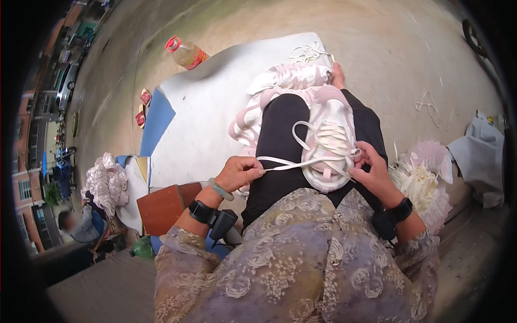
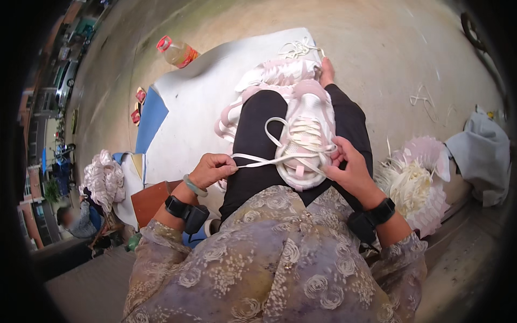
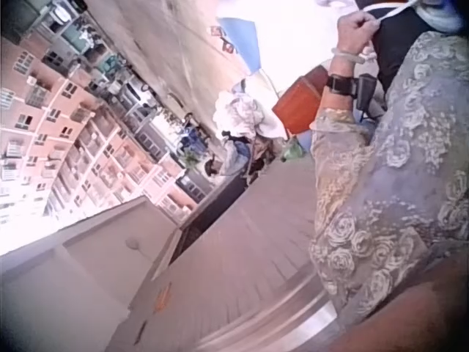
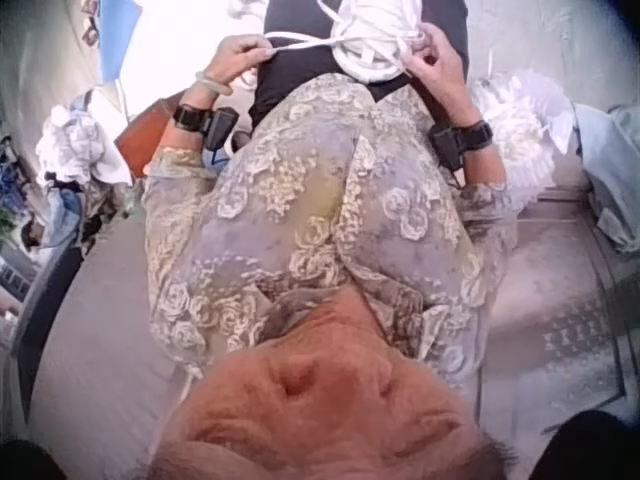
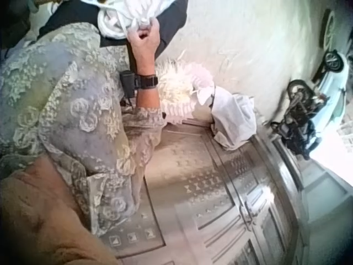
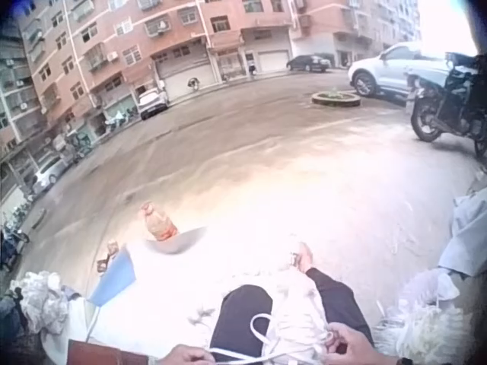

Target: Lacing and tying shoelaces on a pair of white sneakers.

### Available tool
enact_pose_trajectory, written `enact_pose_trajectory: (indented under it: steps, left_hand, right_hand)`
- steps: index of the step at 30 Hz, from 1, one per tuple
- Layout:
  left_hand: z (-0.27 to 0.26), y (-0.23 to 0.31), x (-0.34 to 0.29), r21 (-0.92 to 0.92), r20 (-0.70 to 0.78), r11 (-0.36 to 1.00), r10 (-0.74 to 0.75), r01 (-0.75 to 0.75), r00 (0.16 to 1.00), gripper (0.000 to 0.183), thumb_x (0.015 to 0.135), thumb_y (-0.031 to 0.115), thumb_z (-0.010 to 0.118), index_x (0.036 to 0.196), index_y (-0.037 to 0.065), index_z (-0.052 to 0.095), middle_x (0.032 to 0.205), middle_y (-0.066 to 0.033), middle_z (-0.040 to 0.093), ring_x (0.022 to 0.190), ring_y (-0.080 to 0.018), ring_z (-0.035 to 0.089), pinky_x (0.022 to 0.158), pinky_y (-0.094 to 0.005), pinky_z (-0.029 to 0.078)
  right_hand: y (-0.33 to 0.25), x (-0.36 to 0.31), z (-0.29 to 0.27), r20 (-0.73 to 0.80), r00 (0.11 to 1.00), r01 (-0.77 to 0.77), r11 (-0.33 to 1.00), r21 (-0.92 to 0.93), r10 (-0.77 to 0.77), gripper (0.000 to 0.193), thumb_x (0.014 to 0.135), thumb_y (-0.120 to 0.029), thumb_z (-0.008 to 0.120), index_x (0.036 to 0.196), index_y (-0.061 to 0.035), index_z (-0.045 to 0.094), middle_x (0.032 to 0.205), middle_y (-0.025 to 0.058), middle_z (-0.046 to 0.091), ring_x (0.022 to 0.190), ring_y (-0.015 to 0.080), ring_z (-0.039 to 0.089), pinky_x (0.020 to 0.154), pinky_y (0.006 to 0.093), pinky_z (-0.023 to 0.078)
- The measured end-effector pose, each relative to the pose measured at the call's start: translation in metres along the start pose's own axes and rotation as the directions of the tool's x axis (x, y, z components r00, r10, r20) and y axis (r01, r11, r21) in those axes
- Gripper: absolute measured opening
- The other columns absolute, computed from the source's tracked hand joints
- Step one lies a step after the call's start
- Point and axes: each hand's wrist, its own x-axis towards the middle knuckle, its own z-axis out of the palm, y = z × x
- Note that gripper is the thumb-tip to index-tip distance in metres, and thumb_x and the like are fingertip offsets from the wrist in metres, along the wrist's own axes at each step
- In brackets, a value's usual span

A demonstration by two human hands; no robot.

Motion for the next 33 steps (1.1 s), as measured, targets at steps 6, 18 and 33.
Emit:
enact_pose_trajectory:
  steps: [6,18,33]
  left_hand:
    - [-0.034,-0.050,0.002,-0.279,-0.342,0.960,-0.085,-0.015,0.936,0.017,0.082,0.017,0.061,0.074,0.002,0.063,0.060,0.0012,0.054,0.048,-0.0042,0.047,0.042,-0.0180,0.039]
    - [-0.060,-0.123,-0.011,-0.474,-0.541,0.880,-0.306,0.016,0.783,0.016,0.081,0.019,0.060,0.075,0.004,0.062,0.062,-0.0008,0.057,0.049,-0.0046,0.049,0.043,-0.0183,0.040]
    - [-0.023,-0.088,0.026,0.246,-0.035,0.925,0.306,-0.289,0.951,0.010,0.071,0.012,0.055,0.074,0.003,0.055,0.064,-0.0090,0.056,0.061,-0.0192,0.054,0.057,-0.0331,0.041]
  right_hand:
    - [-0.011,0.020,-0.007,0.086,0.967,-0.251,0.955,0.159,0.239,0.009,0.087,-0.012,0.053,0.091,-0.0035,0.052,0.080,-0.0011,0.052,0.071,0.0056,0.048,0.067,0.0201,0.041]
    - [-0.023,0.033,0.000,0.022,0.960,-0.269,0.897,0.351,0.279,0.017,0.085,-0.011,0.057,0.098,-0.0052,0.049,0.081,-0.0003,0.052,0.074,0.0099,0.050,0.073,0.0235,0.040]
    - [-0.017,0.028,-0.009,0.033,0.907,-0.347,0.700,0.624,0.420,0.024,0.091,-0.026,0.051,0.104,-0.0068,0.051,0.082,-0.0023,0.052,0.078,0.0105,0.050,0.068,0.0239,0.042]
